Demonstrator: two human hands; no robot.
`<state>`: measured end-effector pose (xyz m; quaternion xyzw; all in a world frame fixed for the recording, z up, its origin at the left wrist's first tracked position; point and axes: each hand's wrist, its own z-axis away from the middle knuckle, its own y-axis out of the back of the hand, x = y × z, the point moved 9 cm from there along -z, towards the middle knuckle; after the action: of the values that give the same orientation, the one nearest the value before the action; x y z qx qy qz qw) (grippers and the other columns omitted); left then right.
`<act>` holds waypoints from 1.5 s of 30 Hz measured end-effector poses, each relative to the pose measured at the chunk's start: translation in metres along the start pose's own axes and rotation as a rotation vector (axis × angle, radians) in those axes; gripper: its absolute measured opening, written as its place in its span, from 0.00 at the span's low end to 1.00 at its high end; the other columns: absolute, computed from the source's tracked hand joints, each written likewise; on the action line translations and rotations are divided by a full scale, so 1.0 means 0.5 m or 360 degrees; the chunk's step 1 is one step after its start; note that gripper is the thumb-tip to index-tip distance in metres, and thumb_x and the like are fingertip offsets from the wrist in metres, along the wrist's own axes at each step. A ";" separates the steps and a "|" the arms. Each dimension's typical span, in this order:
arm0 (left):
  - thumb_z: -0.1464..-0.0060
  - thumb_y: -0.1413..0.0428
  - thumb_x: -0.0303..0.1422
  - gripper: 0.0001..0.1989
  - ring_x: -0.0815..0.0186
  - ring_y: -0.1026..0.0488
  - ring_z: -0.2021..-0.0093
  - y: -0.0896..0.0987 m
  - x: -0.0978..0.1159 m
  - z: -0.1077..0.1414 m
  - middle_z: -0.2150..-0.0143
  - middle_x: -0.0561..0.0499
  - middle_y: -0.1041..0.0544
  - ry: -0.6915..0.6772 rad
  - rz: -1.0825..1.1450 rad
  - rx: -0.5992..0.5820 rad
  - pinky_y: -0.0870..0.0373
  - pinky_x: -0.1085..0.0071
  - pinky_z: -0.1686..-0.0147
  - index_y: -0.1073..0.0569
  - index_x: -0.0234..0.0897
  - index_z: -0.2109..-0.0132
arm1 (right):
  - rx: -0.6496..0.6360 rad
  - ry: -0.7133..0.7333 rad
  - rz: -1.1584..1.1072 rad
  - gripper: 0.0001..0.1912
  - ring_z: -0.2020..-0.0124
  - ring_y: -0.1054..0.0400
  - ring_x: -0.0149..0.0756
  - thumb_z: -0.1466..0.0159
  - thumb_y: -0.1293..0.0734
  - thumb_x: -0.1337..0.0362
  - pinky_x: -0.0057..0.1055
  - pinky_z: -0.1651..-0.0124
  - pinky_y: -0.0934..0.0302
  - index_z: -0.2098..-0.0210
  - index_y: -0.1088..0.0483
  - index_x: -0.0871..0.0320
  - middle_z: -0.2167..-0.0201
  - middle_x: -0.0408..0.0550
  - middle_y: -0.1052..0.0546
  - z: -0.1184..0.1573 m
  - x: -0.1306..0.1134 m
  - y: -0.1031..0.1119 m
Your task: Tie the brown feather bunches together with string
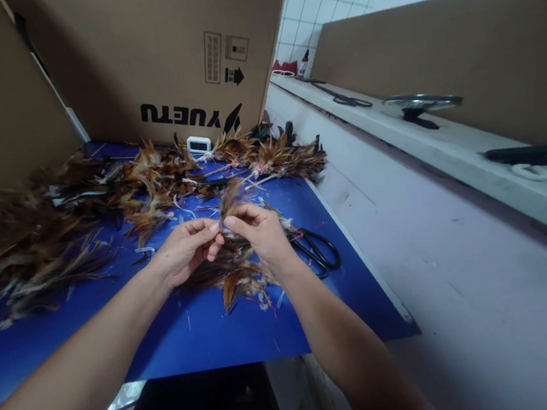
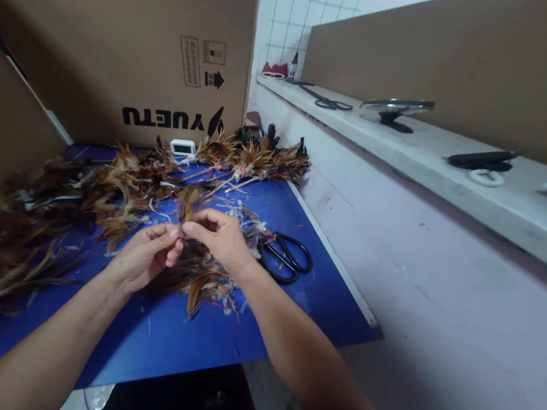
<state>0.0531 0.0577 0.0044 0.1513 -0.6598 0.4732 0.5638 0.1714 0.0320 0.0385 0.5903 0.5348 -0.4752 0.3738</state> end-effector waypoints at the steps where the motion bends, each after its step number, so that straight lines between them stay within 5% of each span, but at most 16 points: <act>1: 0.58 0.31 0.33 0.12 0.77 0.35 0.82 0.005 0.010 -0.001 0.77 0.53 0.27 -0.0045 0.0016 0.0031 0.37 0.81 0.83 0.25 0.31 0.73 | 0.0024 0.0019 0.0031 0.11 0.70 0.32 0.31 0.48 0.27 0.56 0.31 0.62 0.36 0.69 0.25 0.56 0.72 0.42 0.23 -0.003 0.000 0.007; 8: 0.57 0.32 0.29 0.10 0.79 0.37 0.81 0.049 0.071 -0.002 0.76 0.53 0.28 -0.0385 0.0177 0.0239 0.40 0.83 0.84 0.25 0.30 0.71 | 0.0057 0.0255 0.0890 0.06 0.69 0.32 0.33 0.42 0.34 0.68 0.33 0.59 0.38 0.67 0.24 0.58 0.68 0.45 0.23 -0.028 0.018 0.041; 15: 0.54 0.35 0.26 0.06 0.79 0.38 0.82 0.070 0.086 0.000 0.76 0.52 0.27 -0.0485 0.0254 0.0391 0.41 0.83 0.84 0.24 0.29 0.70 | -0.0265 0.0307 0.1760 0.10 0.55 0.32 0.42 0.36 0.35 0.67 0.37 0.48 0.41 0.57 0.24 0.59 0.60 0.53 0.23 -0.033 0.057 -0.027; 20: 0.54 0.35 0.26 0.06 0.79 0.37 0.81 0.074 0.093 0.003 0.75 0.52 0.27 -0.0497 0.0270 0.0428 0.41 0.83 0.84 0.24 0.29 0.70 | -0.0430 0.0319 0.2083 0.11 0.56 0.32 0.46 0.35 0.37 0.66 0.39 0.50 0.41 0.59 0.23 0.61 0.61 0.57 0.22 -0.032 0.080 -0.055; 26: 0.54 0.35 0.28 0.07 0.79 0.37 0.81 0.075 0.094 0.007 0.76 0.53 0.27 -0.0477 0.0254 0.0474 0.42 0.83 0.84 0.26 0.29 0.71 | -0.0221 0.0281 0.1671 0.09 0.61 0.30 0.39 0.38 0.36 0.70 0.34 0.53 0.39 0.65 0.23 0.56 0.65 0.49 0.22 -0.041 0.069 -0.019; 36: 0.56 0.34 0.28 0.08 0.78 0.36 0.81 0.076 0.080 0.000 0.75 0.51 0.26 -0.0476 0.0197 0.0463 0.41 0.82 0.84 0.25 0.29 0.70 | 0.0101 -0.0033 0.0611 0.08 0.75 0.33 0.32 0.47 0.33 0.60 0.30 0.67 0.39 0.70 0.27 0.58 0.78 0.41 0.26 -0.055 0.100 0.059; 45: 0.60 0.31 0.32 0.12 0.78 0.37 0.81 0.072 0.063 -0.007 0.74 0.51 0.26 -0.0445 0.0078 0.0410 0.41 0.81 0.84 0.25 0.30 0.72 | 0.0251 -0.0106 0.0455 0.10 0.74 0.36 0.31 0.49 0.32 0.57 0.30 0.68 0.41 0.71 0.24 0.57 0.76 0.41 0.26 -0.041 0.068 0.081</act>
<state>0.0187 0.0890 0.0156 0.2705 -0.6692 0.5418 0.4307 0.2141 0.0548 0.0088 0.6717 0.3937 -0.4770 0.4077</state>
